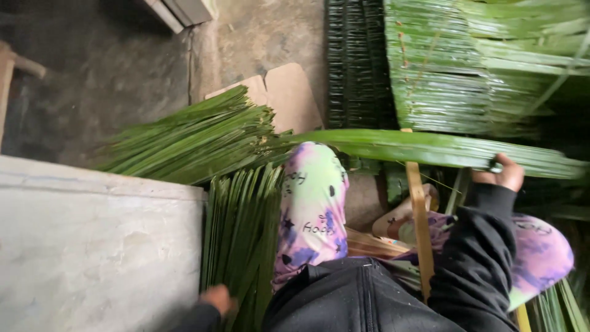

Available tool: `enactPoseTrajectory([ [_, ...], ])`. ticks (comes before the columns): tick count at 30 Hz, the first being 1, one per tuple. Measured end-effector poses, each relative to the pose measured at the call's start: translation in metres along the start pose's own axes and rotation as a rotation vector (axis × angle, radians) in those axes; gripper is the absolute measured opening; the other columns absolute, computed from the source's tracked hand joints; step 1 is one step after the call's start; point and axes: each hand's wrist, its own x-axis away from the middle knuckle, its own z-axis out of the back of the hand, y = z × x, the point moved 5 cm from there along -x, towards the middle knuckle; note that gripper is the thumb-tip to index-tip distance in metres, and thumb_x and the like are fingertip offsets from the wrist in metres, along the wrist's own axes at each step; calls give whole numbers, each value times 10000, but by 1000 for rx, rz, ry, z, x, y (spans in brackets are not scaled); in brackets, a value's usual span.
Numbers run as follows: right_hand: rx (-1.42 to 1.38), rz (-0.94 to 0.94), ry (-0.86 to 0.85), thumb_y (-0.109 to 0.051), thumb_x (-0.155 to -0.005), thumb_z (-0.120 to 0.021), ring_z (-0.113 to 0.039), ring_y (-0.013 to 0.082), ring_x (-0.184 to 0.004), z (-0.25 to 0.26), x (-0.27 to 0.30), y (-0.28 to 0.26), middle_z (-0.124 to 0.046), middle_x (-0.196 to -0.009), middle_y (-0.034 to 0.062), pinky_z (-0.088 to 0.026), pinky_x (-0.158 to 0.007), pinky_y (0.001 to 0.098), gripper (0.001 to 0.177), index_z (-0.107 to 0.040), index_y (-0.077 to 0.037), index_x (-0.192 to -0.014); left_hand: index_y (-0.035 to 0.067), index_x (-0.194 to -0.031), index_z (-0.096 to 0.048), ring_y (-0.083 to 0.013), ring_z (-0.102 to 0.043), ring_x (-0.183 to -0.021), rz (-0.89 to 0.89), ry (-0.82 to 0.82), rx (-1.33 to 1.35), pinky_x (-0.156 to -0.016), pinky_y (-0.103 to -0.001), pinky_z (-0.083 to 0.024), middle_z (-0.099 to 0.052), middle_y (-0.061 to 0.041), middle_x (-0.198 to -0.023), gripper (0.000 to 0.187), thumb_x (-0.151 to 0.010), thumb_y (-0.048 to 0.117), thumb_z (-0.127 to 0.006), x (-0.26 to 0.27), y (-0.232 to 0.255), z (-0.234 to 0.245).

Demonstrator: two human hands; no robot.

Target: Weaving palm leaves over a wooden stick to create a thatched panel

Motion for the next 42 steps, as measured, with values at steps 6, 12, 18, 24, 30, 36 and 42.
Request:
enactPoseTrajectory([
  [6,-391,-63,312,-1,-968,-647,-618,451,-1165,27,-13,54,-498,-1290,183,-408,-1045,774,356,-423,43,-1241,145,-1017,-736,-194,-689,-1023,-707,1888,63,-1010,-303,-427,-724,-13,-1043,91,-949,178,-785,207,210,363],
  [12,-350,-15,262,-27,-959,-674,-623,417,-1141,25,-29,73,-483,-1173,145,-350,-1083,804,313,-444,54,-1155,22,-1180,-702,-293,-588,-812,-1407,1897,-177,-683,-385,-437,-667,-198,-1196,251,-978,33,-553,123,459,344],
  [18,-274,42,321,-16,-917,-723,-636,405,-1047,36,-35,79,-527,-1094,136,-408,-986,849,409,-432,63,-1194,27,-933,-628,-278,-486,-736,-1363,1942,-123,-618,-369,-391,-554,-163,-933,141,-992,39,-501,124,502,362],
  [24,-232,30,323,-27,-923,-715,-652,386,-1040,14,-7,84,-528,-1057,138,-421,-984,845,379,-443,56,-1174,163,-838,-600,-230,-539,-823,-1478,1745,-27,-733,-367,-450,-547,-22,-850,122,-952,126,-623,123,496,373],
  [30,-220,106,324,20,-937,-679,-624,402,-1134,27,-29,83,-520,-1094,127,-365,-960,887,498,-394,85,-1339,271,-947,-715,-220,-702,-682,-1511,805,675,-668,-344,-580,-651,23,-790,95,-904,206,-770,85,443,410],
  [36,-18,261,471,53,-853,-759,-703,414,-1066,60,-41,65,-622,-1108,215,-341,-938,921,629,-434,0,-1389,101,-1053,-734,-110,-745,-674,-1061,747,1284,-590,-224,-631,-703,-41,-767,225,-1020,280,-604,84,192,593],
  [42,273,317,508,-57,-789,-755,-734,242,-816,39,5,81,-769,-1040,135,-655,-742,366,304,-738,47,-1073,114,-1432,-627,-457,-446,-1258,-40,1979,-118,-910,-665,-479,-397,-197,-1452,832,-762,78,-1119,179,136,655],
])
